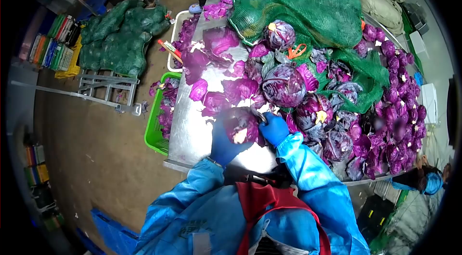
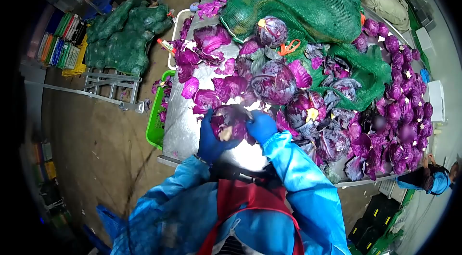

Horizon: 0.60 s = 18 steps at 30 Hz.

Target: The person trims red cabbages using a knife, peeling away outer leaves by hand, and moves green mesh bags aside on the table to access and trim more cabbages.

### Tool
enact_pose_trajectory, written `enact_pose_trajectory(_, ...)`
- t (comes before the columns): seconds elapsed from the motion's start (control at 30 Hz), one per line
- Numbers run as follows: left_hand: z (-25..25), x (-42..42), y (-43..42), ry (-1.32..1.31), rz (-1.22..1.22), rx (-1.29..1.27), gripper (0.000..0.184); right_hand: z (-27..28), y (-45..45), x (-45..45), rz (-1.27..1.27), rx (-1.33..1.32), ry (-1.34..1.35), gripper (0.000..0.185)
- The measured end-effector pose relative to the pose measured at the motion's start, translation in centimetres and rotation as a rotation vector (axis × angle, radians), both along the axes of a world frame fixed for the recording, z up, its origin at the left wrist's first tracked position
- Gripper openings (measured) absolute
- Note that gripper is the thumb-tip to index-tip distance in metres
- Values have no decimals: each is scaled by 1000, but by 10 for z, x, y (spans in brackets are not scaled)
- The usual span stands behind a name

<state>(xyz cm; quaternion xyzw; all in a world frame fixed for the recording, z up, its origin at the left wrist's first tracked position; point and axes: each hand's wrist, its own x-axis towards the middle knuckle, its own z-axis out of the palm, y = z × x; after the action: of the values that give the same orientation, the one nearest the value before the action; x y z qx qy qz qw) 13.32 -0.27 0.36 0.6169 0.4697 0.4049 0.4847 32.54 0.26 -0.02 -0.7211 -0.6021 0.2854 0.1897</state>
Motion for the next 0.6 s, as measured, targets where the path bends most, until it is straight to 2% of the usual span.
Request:
enact_pose_trajectory(0.03, 6, -2, 1, 36, -8, -45, 104, -35, -5, 11, -32, 46, 49, 28)
enact_pose_trajectory(0.1, 15, -5, 5, 108, -21, -132, 117, -35, -5, 15, -89, -67, 68, 26)
enact_pose_trajectory(0.13, 7, -5, 3, -95, -4, -190, 114, -44, -6, 18, -99, -59, 146, 28)
enact_pose_trajectory(0.17, 1, -11, 5, 49, -7, -131, 113, -45, -7, 22, -187, -172, 212, 33)
enact_pose_trajectory(0.23, 16, -7, 11, -81, 29, -262, 111, -25, -20, 17, -125, 178, 222, 44)
enact_pose_trajectory(0.27, 8, -7, 13, -20, 29, -229, 114, -8, -27, 14, -80, 192, 261, 51)
enact_pose_trajectory(0.3, -7, -7, 15, 43, 20, -200, 116, 11, -31, 8, 15, 251, 130, 57)
enact_pose_trajectory(0.33, -16, -6, 16, 105, 4, -166, 119, 26, -35, -1, 58, 217, 115, 58)
enact_pose_trajectory(0.47, -6, 7, 20, 371, -9, -73, 124, 40, -30, -23, 127, 19, -31, 61)
enact_pose_trajectory(0.57, -1, 11, 25, 425, -5, -12, 113, 52, -26, -25, 114, -78, -44, 59)
enact_pose_trajectory(0.6, 3, 13, 25, 443, -8, -19, 112, 42, -29, -25, 98, 7, -33, 57)
